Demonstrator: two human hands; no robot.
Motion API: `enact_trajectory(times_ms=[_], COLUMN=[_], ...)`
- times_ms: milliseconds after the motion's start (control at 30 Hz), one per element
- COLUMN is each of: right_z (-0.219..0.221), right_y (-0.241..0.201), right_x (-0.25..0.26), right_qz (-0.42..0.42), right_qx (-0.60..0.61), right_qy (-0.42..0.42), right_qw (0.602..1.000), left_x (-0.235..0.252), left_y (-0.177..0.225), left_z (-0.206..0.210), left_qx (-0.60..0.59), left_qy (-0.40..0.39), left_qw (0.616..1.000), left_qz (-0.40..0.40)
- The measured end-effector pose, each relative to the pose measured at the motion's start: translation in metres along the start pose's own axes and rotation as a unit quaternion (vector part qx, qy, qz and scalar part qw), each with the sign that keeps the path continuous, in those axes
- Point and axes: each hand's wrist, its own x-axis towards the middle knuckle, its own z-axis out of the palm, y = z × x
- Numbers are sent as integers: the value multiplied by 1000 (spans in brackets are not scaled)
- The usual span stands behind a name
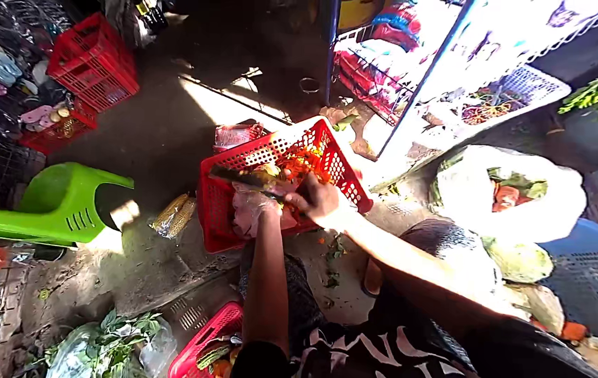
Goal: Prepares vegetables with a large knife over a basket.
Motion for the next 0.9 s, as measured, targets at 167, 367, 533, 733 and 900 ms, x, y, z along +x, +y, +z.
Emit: enact_trajectory(times_ms=[167, 367, 533, 733, 900], right_z=[5, -3, 11, -1, 14], right_y=[30, 0, 18, 13, 6], right_x=[20, -6, 5, 1, -13], right_qz=[122, 20, 95, 83, 23], right_qx=[3, 37, 19, 64, 43], right_qy=[-51, -6, -49, 8, -41], right_qw=[991, 999, 994, 994, 998], left_x=[-9, 0, -8, 4, -13], left_y=[0, -3, -7, -6, -4], left_z=[2, 1, 3, 6, 0], left_qx=[84, -27, 31, -5, -119], left_qy=[30, 17, 21, 45, -66], left_qw=[996, 1000, 999, 999, 990], left_qz=[17, 2, 10, 2, -25])
